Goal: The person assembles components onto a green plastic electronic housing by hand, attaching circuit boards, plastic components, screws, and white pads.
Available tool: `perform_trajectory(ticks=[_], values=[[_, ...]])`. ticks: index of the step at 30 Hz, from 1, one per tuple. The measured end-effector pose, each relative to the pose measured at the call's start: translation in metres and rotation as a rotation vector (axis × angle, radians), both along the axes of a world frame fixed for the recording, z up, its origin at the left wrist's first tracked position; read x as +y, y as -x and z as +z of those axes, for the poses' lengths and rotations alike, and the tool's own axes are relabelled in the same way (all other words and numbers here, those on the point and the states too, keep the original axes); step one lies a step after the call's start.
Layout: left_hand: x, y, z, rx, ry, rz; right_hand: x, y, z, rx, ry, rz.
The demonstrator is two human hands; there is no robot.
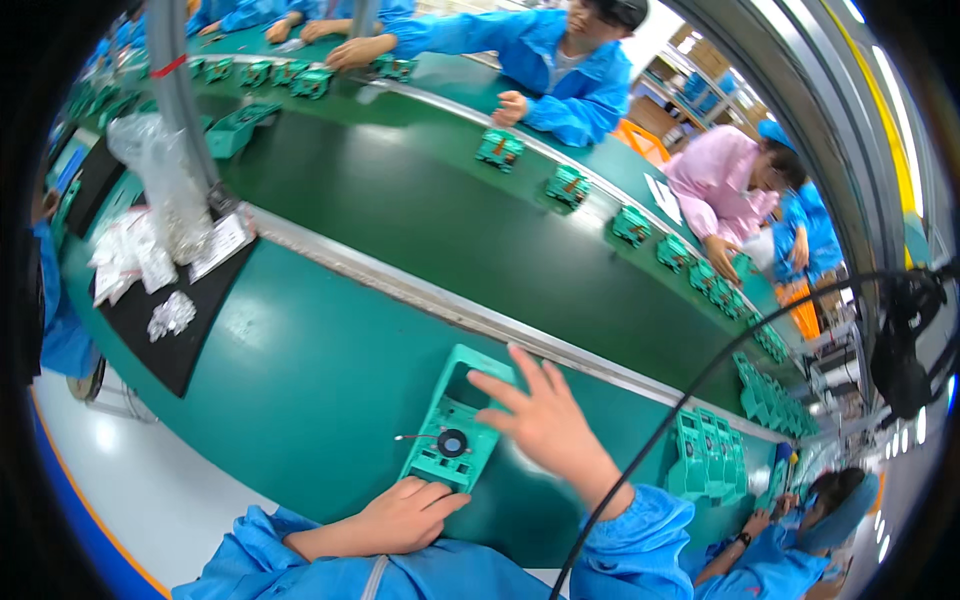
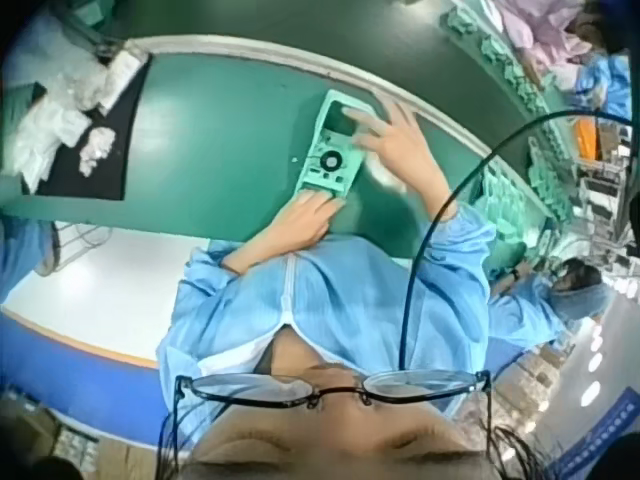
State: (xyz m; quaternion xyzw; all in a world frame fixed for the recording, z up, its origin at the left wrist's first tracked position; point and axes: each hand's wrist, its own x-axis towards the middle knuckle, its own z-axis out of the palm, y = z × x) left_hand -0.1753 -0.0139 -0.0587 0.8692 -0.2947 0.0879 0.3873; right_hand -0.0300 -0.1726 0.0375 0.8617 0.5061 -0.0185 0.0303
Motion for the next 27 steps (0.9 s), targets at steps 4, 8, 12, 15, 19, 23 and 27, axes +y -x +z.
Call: perform_trajectory(ticks=[4, 8, 12, 15, 19, 23, 27], values=[[0.009, -0.002, 0.001, -0.077, 0.063, 0.017, -0.033, 0.027, -0.030, -0.141, -0.179, -0.205], [0.014, -0.004, 0.003, -0.175, 0.053, 0.206, -0.077, 0.048, -0.049, -0.370, -0.378, -0.413], [0.012, -0.001, 0.011, -0.143, 0.032, 0.287, -0.123, 0.081, -0.075, -0.501, -0.440, -0.619], [0.009, 0.001, 0.005, -0.051, 0.056, 0.249, -0.156, 0.093, -0.085, -0.633, -0.389, -0.949], [0.011, 0.002, 0.011, -0.099, 0.032, 0.269, -0.205, 0.087, -0.084, -0.803, -0.316, -1.224], [0.005, -0.004, 0.012, -0.093, 0.026, 0.262, -0.245, 0.077, -0.090, -0.874, -0.298, -1.300], [0.003, -0.010, 0.009, -0.090, 0.012, 0.283, -0.282, 0.060, -0.094, -0.930, -0.237, -1.385]])
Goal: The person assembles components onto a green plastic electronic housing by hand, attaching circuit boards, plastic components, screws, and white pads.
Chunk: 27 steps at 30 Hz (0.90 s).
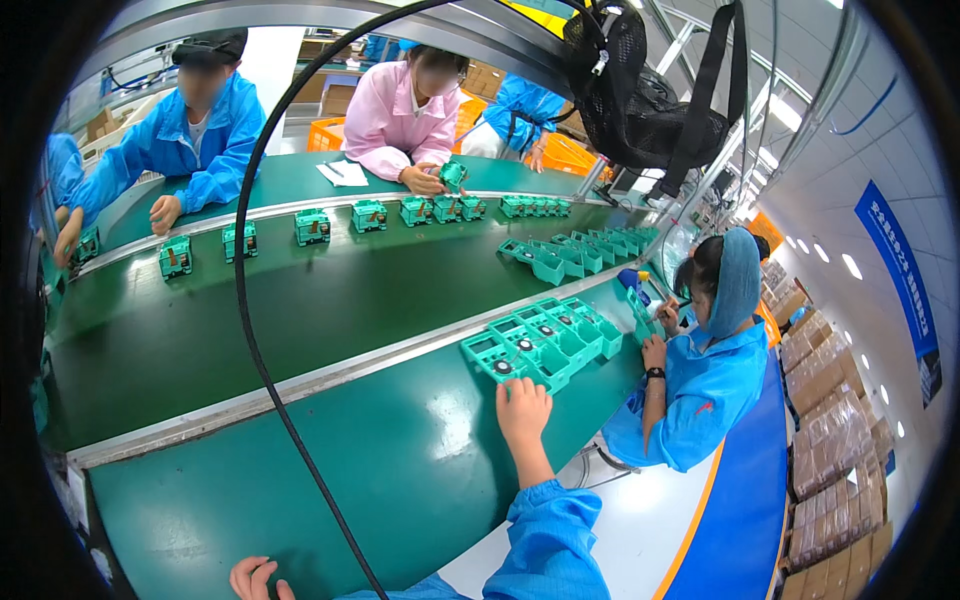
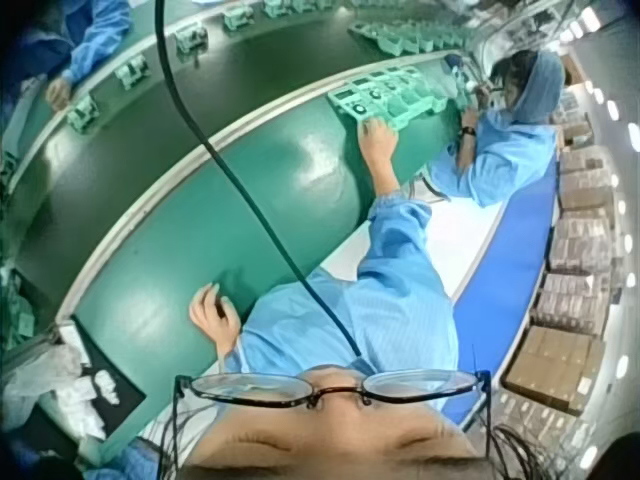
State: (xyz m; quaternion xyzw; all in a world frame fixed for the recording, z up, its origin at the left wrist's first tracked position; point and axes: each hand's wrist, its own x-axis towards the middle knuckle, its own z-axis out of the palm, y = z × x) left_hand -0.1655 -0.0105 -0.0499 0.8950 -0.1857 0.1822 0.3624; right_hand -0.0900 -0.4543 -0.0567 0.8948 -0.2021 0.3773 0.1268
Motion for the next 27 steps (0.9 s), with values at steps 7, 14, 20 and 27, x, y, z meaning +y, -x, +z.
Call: perform_trajectory(ticks=[7, 14, 20, 27], values=[[0.003, 0.005, 0.000, 0.069, 0.095, 0.040, 0.029, -0.039, 0.004, 0.066, -0.123, 0.042], [0.006, 0.005, 0.005, -0.094, 0.090, 0.091, 0.257, -0.047, 0.048, 0.424, -0.293, 1.460], [0.075, -0.022, 0.026, -0.026, -0.029, 0.349, 0.356, -0.029, 0.055, 0.670, -0.270, 2.135], [0.136, -0.072, 0.032, -0.043, 0.399, 0.447, 0.374, 0.008, 0.017, 0.777, -0.342, 2.140]])
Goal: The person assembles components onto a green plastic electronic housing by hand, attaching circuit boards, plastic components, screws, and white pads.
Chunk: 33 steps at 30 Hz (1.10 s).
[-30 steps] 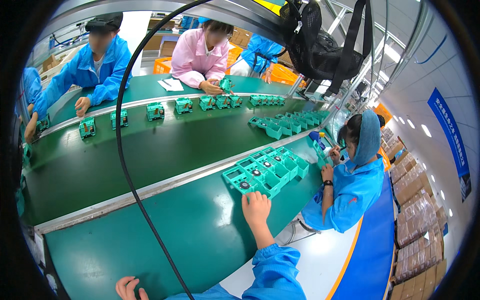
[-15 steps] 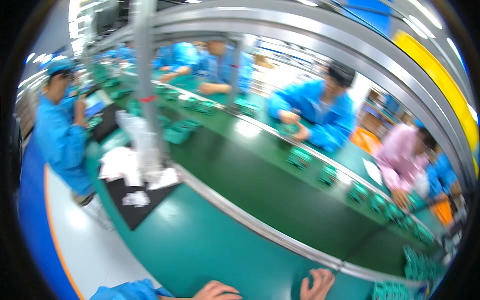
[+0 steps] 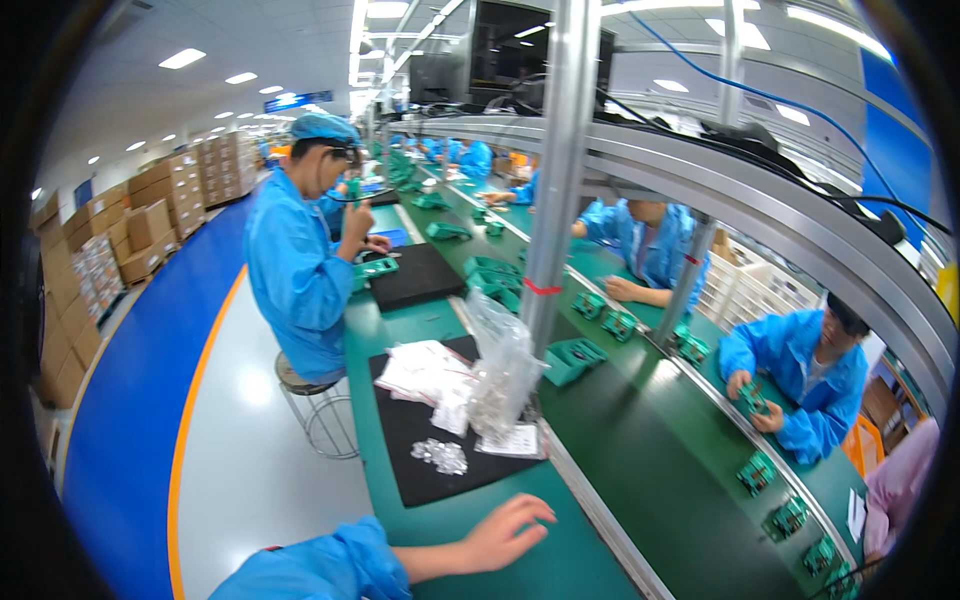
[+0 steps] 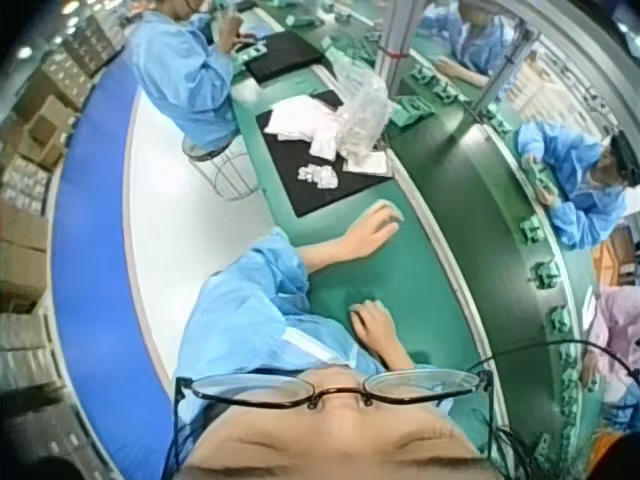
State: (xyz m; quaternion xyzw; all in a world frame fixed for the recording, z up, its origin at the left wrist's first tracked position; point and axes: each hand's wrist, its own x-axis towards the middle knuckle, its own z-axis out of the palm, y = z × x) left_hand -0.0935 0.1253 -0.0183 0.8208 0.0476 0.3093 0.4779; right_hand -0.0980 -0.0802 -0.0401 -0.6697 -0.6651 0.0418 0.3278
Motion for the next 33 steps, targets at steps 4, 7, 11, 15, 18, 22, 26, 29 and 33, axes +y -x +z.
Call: perform_trajectory(ticks=[4, 7, 11, 15, 18, 22, 26, 29, 33], values=[[-0.031, -0.008, -0.027, -0.056, 0.056, -0.123, 0.003, -0.005, 0.021, 0.152, 0.011, -0.075], [-0.037, -0.003, -0.025, -0.148, -0.175, -0.133, 0.002, -0.019, 0.029, 0.272, -0.177, -0.226], [-0.003, -0.010, -0.008, -0.308, 0.091, -0.106, 0.009, -0.072, -0.008, 0.622, -0.395, -0.527], [0.010, -0.015, 0.000, -0.408, 0.122, -0.088, 0.097, -0.127, 0.015, 0.618, -0.516, -0.592], [0.000, -0.019, -0.009, -0.426, -0.044, -0.183, 0.161, -0.182, 0.019, 0.586, -0.430, -0.626], [0.000, -0.018, -0.012, -0.474, -0.234, -0.183, 0.245, -0.221, 0.022, 0.781, -0.332, -0.744], [0.008, -0.015, -0.014, -0.455, -0.318, -0.122, 0.311, -0.270, -0.003, -0.056, -0.395, -0.570], [0.004, -0.023, -0.014, -0.555, -0.281, -0.182, 0.340, -0.339, -0.020, 0.042, -0.292, -0.391], [0.014, -0.019, -0.018, -0.555, -0.251, -0.075, 0.385, -0.277, -0.002, 0.023, -0.149, -0.451]])
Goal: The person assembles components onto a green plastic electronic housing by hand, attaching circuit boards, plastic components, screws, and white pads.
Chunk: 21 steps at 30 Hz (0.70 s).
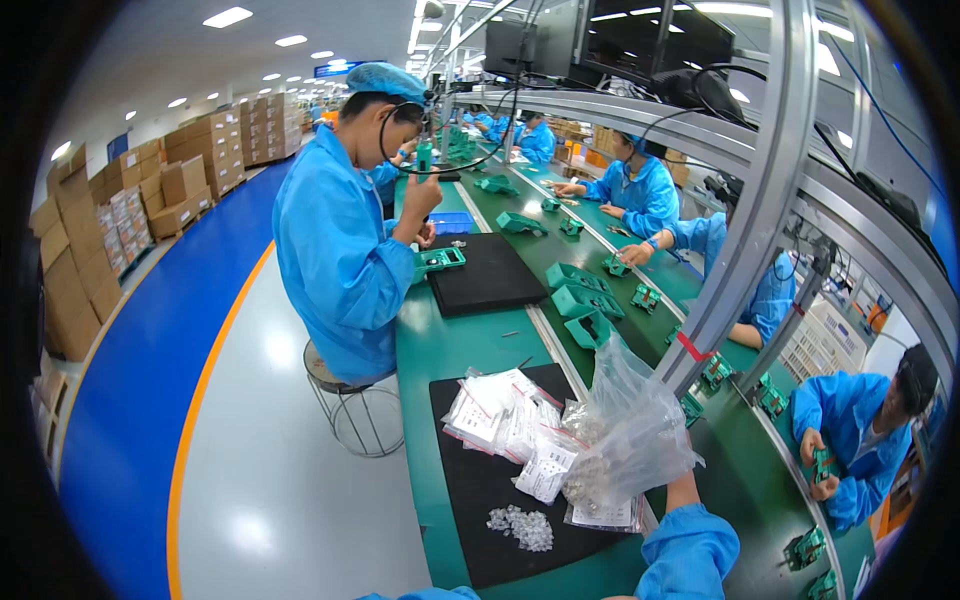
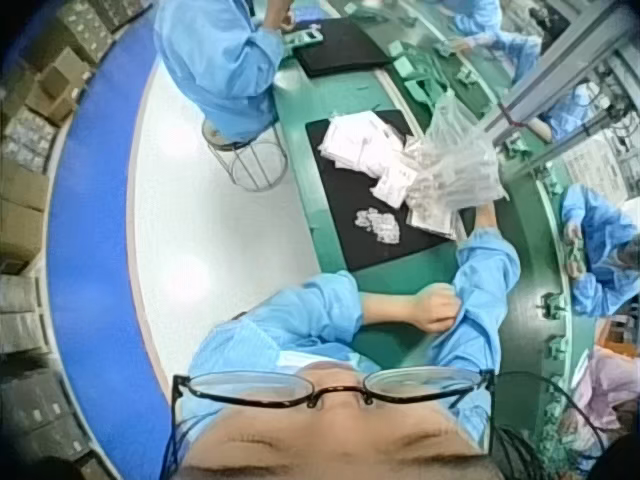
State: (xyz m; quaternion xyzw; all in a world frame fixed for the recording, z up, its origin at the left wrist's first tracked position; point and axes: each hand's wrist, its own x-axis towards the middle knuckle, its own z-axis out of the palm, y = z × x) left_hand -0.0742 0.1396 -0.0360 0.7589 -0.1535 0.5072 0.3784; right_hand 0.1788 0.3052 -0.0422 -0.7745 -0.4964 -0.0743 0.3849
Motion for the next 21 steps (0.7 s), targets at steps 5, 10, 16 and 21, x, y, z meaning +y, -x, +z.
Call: perform_trajectory(ticks=[5, 10, 16, 21], values=[[0.014, 0.001, 0.004, -0.099, -0.045, 0.077, -0.036, 0.031, 0.034, 0.008, 0.193, -0.172], [0.026, 0.000, -0.009, 0.177, -0.084, 0.032, -0.168, 0.023, 0.032, -0.069, 0.226, -0.205], [0.031, 0.002, 0.004, 0.092, -0.024, 0.115, -0.391, 0.116, 0.079, -0.146, 0.536, 0.127], [0.061, 0.017, 0.009, 0.267, -0.213, 0.618, -0.479, 0.161, 0.105, -0.292, 0.823, 0.375]])
